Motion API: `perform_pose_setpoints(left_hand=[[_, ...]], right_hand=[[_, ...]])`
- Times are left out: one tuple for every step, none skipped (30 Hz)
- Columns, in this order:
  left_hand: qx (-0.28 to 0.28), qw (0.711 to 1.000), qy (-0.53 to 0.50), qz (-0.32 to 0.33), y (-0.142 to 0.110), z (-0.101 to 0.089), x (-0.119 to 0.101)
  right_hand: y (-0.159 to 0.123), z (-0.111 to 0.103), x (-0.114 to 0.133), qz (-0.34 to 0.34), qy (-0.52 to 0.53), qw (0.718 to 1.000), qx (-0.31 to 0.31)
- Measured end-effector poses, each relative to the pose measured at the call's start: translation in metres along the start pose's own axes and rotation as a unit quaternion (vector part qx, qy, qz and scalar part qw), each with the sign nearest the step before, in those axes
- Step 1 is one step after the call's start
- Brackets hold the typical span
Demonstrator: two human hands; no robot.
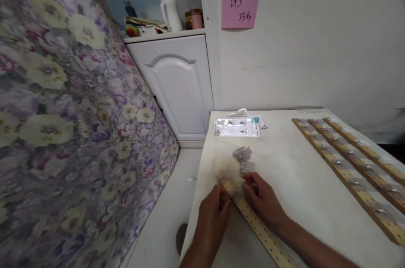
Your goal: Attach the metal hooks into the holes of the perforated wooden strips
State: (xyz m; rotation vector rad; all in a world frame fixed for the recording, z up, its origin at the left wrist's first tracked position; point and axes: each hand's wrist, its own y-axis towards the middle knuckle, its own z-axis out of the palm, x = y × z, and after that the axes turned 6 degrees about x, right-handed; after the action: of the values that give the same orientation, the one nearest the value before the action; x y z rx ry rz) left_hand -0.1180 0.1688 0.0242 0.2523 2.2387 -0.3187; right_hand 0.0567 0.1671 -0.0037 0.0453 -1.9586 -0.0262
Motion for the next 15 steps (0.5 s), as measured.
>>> perform_pose_setpoints(left_hand=[[-0.001,1.0,0.015,-0.003,0.0,-0.003,0.001],[-0.001,0.999,0.031,-0.005,0.001,-0.006,0.003],[0.0,0.999,0.047,-0.008,0.001,-0.009,0.005],[-0.001,0.998,0.064,-0.01,0.002,-0.012,0.007],[-0.002,0.997,0.082,-0.013,0.003,-0.015,0.009],[-0.003,0.995,0.101,-0.018,0.003,-0.018,0.01],[-0.003,0.992,0.12,-0.023,0.003,-0.02,0.012],[-0.003,0.99,0.139,-0.027,0.003,-0.022,0.013],[-0.001,0.988,0.154,-0.03,0.003,-0.023,0.013],[0.002,0.985,0.167,-0.033,0.003,-0.024,0.014],[0.004,0.984,0.176,-0.035,0.002,-0.025,0.013],[0.005,0.982,0.184,-0.035,0.001,-0.025,0.013],[0.004,0.981,0.191,-0.036,0.0,-0.025,0.012],[0.003,0.98,0.197,-0.036,-0.001,-0.025,0.012],[0.003,0.978,0.204,-0.035,-0.002,-0.025,0.011]], right_hand=[[0.0,-0.002,0.0,0.004,0.002,1.0,-0.003],[-0.001,-0.003,0.0,0.009,-0.002,1.0,-0.007],[-0.003,-0.006,0.001,0.015,-0.011,1.0,-0.008],[-0.006,-0.008,0.002,0.022,-0.023,0.999,-0.005],[-0.011,-0.011,0.003,0.028,-0.038,0.999,0.005],[-0.018,-0.014,0.004,0.034,-0.056,0.998,0.018],[-0.026,-0.016,0.004,0.039,-0.076,0.996,0.033],[-0.036,-0.019,0.004,0.043,-0.098,0.993,0.049],[-0.048,-0.022,0.003,0.047,-0.123,0.989,0.061],[-0.06,-0.024,0.001,0.055,-0.145,0.985,0.069],[-0.073,-0.027,-0.002,0.062,-0.163,0.982,0.071],[-0.085,-0.03,-0.005,0.07,-0.18,0.978,0.074],[-0.097,-0.032,-0.008,0.081,-0.196,0.974,0.076],[-0.108,-0.034,-0.011,0.089,-0.211,0.97,0.077],[-0.117,-0.036,-0.013,0.095,-0.222,0.967,0.08]])
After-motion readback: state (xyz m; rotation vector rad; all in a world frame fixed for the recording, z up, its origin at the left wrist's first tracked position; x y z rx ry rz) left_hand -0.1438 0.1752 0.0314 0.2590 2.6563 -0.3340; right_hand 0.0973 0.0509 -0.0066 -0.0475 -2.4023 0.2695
